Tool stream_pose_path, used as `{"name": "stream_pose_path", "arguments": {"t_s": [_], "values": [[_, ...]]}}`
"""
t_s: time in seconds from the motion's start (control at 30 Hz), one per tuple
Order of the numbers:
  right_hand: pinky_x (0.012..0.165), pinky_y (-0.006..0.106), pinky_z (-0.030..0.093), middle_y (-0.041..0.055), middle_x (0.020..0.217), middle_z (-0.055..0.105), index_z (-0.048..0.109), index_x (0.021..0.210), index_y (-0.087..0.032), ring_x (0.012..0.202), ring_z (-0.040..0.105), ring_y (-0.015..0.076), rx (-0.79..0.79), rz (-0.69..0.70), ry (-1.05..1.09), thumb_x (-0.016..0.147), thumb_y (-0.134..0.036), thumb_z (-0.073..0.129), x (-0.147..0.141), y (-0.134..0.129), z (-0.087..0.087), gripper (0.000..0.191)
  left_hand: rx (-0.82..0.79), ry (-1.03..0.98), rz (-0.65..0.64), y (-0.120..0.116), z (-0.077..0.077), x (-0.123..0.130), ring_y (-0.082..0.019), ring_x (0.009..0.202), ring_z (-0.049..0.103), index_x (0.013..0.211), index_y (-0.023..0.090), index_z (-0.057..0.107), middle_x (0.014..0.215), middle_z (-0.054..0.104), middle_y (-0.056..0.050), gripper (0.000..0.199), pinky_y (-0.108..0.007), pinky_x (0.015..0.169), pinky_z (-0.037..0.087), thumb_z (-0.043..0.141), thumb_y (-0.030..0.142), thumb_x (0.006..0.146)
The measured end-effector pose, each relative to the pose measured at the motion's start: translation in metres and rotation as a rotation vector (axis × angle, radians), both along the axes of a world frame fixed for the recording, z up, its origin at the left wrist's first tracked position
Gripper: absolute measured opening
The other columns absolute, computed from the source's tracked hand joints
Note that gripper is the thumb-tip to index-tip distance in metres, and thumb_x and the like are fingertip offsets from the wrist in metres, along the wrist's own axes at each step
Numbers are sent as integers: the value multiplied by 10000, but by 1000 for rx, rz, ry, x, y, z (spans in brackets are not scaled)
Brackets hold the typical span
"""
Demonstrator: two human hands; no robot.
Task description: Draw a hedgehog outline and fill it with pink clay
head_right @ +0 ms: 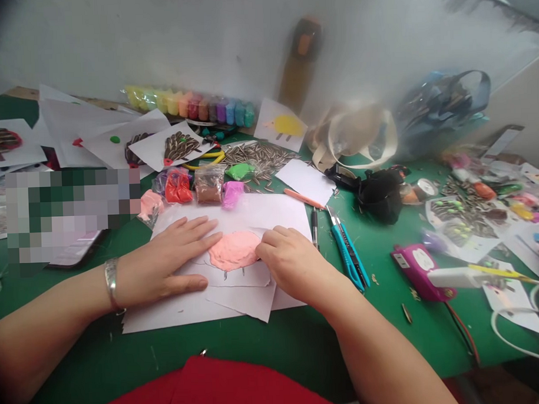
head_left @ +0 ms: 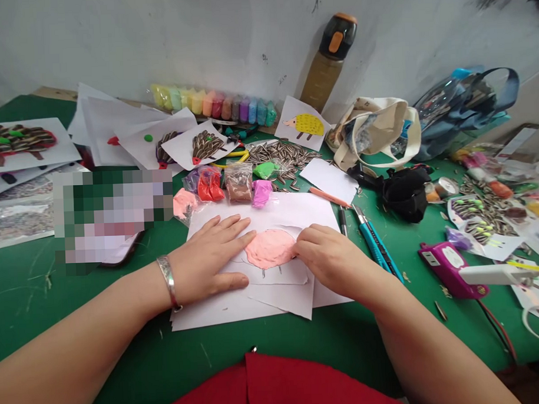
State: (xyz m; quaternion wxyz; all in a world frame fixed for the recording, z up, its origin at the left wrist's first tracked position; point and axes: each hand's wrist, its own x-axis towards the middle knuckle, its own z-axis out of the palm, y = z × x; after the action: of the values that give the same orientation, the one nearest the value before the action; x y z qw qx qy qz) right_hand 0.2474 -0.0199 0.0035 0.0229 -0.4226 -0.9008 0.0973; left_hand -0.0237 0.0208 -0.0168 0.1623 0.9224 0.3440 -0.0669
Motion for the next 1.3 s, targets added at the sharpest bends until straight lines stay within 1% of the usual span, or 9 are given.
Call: {"name": "stream_pose_path", "arguments": {"t_s": [0.17,0.3,0.53,0.63,0.83,0.93,1.3], "values": [[718,313,348,53,808,547,590,809,-157,779,424,179,28,38,-9,880,-45,441,-5,-4,-3,200,-23,38,0,0,2,2,-304,1450,102,1489,214,289,1578,143,-112,775,-516,1150,109,502,612,858],[715,315,341,54,811,550,601,827,-155,785,427,181,45,40,4,878,-49,448,-6,-4,-4,193,-33,55,4,0,5,3,-302,1451,91,1491,204,285,1578,133,-115,781,-517,1152,100,509,603,858],[691,319,309,55,814,558,612,848,-154,790,432,185,81,51,-7,878,-47,455,-11,-6,-4,193,-30,19,8,-1,5,2,-315,1446,120,1478,203,316,1573,163,-120,776,-520,1150,114,535,597,846],[684,322,293,51,803,553,605,830,-158,778,424,183,100,38,-19,880,-48,448,-15,-7,-5,198,-33,1,14,-1,5,2,-323,1442,136,1471,207,331,1570,181,-119,764,-520,1149,116,546,586,843],[693,334,281,45,814,542,594,850,-173,749,388,188,121,61,-25,876,-57,453,-22,-11,-8,184,8,-30,1,-1,-2,0,-314,1441,147,1471,216,325,1572,191,-116,761,-509,1148,114,529,599,846],[693,338,274,47,821,541,590,845,-176,751,384,192,133,43,-30,877,-70,458,-25,-12,-9,173,27,-44,-7,0,-5,-1,-308,1444,139,1473,225,315,1574,186,-112,768,-503,1148,110,521,614,843],[675,349,258,45,817,545,586,837,-186,748,392,197,142,0,-23,850,-64,482,-32,-16,-10,161,35,-64,-13,-1,-9,-3,-313,1442,137,1475,212,302,1573,192,-117,784,-495,1146,98,509,626,843]]}}
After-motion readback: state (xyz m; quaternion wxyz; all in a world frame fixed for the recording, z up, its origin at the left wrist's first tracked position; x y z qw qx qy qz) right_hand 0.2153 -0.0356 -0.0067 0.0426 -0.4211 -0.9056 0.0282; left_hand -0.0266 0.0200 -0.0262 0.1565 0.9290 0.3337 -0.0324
